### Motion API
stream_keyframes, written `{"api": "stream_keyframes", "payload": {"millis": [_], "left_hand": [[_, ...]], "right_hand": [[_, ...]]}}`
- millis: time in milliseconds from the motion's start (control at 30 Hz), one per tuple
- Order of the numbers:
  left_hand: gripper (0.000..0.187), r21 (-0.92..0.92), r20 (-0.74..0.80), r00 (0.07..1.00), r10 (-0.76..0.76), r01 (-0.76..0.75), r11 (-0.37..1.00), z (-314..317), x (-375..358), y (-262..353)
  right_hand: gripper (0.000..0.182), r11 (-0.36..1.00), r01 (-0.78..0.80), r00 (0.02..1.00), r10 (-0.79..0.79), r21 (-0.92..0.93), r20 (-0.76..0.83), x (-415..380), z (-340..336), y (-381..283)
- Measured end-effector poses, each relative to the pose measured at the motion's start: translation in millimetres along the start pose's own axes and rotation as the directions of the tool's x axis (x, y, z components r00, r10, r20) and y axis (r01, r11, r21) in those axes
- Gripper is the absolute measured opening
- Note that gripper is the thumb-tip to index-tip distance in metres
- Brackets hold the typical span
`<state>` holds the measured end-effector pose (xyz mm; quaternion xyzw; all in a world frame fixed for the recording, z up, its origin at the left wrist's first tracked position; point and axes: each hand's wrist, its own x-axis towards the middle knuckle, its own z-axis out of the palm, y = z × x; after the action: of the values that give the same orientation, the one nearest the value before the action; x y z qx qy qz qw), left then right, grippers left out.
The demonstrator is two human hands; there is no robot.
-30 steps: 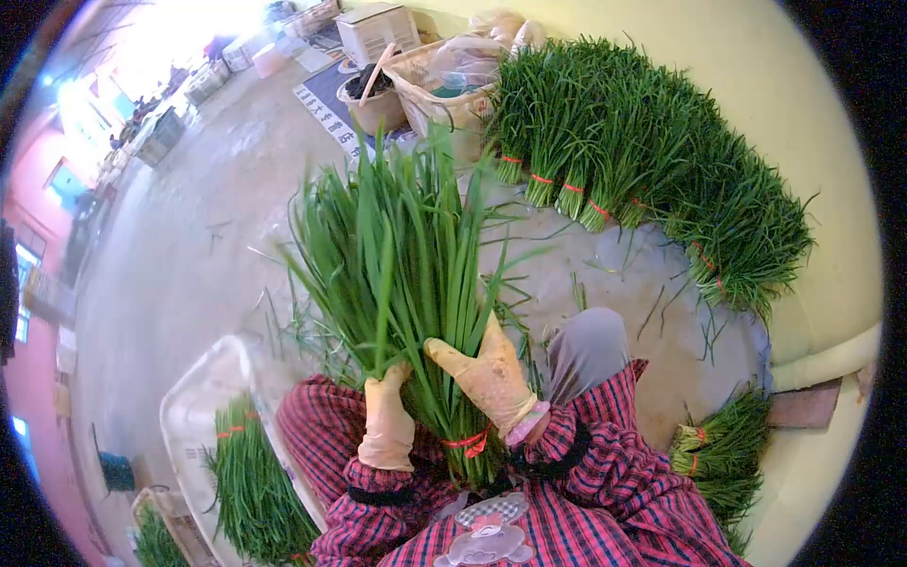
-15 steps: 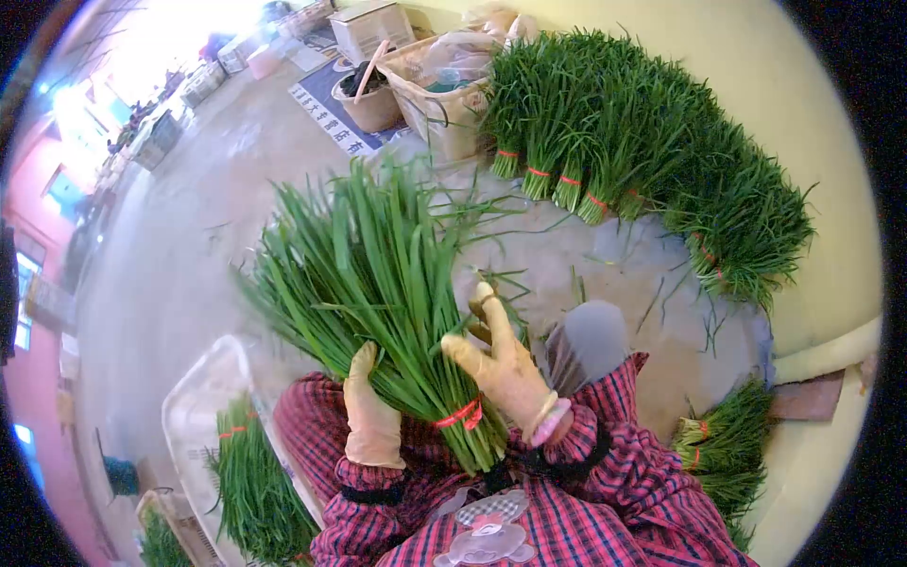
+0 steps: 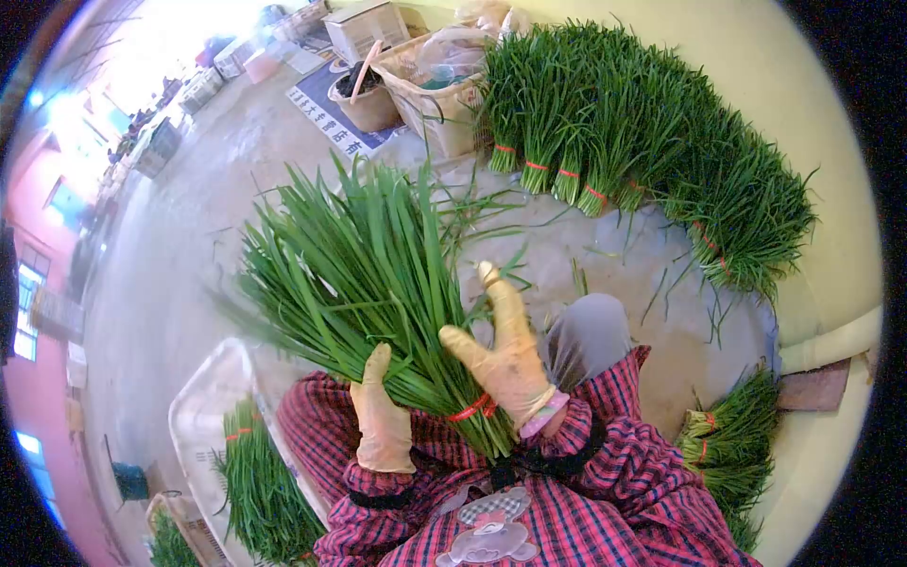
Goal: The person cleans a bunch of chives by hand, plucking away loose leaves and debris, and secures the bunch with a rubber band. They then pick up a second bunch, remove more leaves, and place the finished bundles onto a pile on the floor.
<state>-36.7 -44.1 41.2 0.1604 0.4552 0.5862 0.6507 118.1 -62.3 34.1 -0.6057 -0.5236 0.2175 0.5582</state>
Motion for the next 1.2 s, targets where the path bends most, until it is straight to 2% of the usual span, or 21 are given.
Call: {"api": "stream_keyframes", "payload": {"millis": [33, 100, 133, 167, 233, 267, 400, 500, 567, 600, 667, 800, 1000, 1100, 1167, 1200], "left_hand": [[0.033, 0.001, -0.001, 1.0, -0.003, 0.003, 1.0, -1, 0, 0], [0.033, 0.055, -0.006, 1.0, -0.002, 0.002, 0.998, -1, 0, -2], [0.033, 0.056, -0.004, 1.0, -0.005, 0.005, 0.998, 0, 0, -3], [0.032, 0.05, -0.001, 1.0, -0.001, 0.001, 0.999, 1, -1, -4], [0.032, 0.046, 0.001, 1.0, 0.002, -0.002, 0.999, 1, -1, -6], [0.031, 0.073, -0.002, 1.0, 0.016, -0.015, 0.997, 0, 0, -8], [0.034, 0.142, 0.017, 0.999, 0.051, -0.053, 0.988, -5, 2, -14], [0.033, 0.124, -0.009, 1.0, 0.02, -0.019, 0.992, 0, -2, -10], [0.033, 0.123, -0.012, 1.0, 0.018, -0.016, 0.992, -1, -1, -11], [0.033, 0.123, -0.013, 1.0, 0.016, -0.015, 0.992, -2, 0, -10], [0.033, 0.093, -0.015, 1.0, -0.005, 0.007, 0.996, -1, -1, -8], [0.033, 0.06, -0.025, 1.0, -0.008, 0.009, 0.998, 1, -2, -8], [0.033, 0.061, 0.01, 1.0, 0.001, -0.002, 0.998, 0, -2, -8], [0.031, 0.08, -0.016, 1.0, 0.009, -0.007, 0.997, 0, 0, -8], [0.031, 0.09, -0.014, 1.0, 0.006, -0.004, 0.996, -2, 1, -8], [0.031, 0.102, -0.014, 1.0, 0.006, -0.005, 0.995, -3, 1, -8]], "right_hand": [[0.072, 1.0, -0.003, 1.0, 0.003, -0.002, 0.0, 4, -4, -6], [0.047, 1.0, 0.0, 1.0, 0.0, -0.001, 0.01, 13, -17, -25], [0.03, 0.997, 0.068, 0.998, -0.068, -0.019, 0.016, 18, -17, -39], [0.03, 0.998, 0.065, 0.998, -0.065, -0.02, 0.014, 21, -16, -46], [0.028, 0.988, 0.116, 0.975, -0.094, -0.099, 0.2, 29, -15, -54], [0.029, 0.975, 0.176, 0.973, -0.151, -0.137, 0.174, 32, -8, -50], [0.027, 0.966, 0.172, 0.973, -0.136, -0.193, 0.188, 43, 1, -44], [0.02, 0.961, 0.169, 0.955, -0.105, -0.218, 0.278, 51, -1, -40], [0.016, 0.912, 0.301, 0.907, -0.183, -0.279, 0.379, 59, -6, -41], [0.016, 0.912, 0.299, 0.908, -0.181, -0.281, 0.379, 62, -7, -37], [0.017, 0.88, 0.446, 0.853, -0.361, -0.165, 0.378, 67, -7, -27], [0.018, 0.888, 0.43, 0.843, -0.331, -0.163, 0.425, 68, -11, -30], [0.017, 0.865, 0.437, 0.872, -0.341, -0.248, 0.35, 64, -3, -26], [0.017, 0.886, 0.395, 0.864, -0.269, -0.241, 0.426, 69, -8, -25], [0.015, 0.836, 0.503, 0.812, -0.372, -0.217, 0.45, 74, -12, -23], [0.015, 0.836, 0.504, 0.812, -0.372, -0.218, 0.451, 77, -14, -23]]}}
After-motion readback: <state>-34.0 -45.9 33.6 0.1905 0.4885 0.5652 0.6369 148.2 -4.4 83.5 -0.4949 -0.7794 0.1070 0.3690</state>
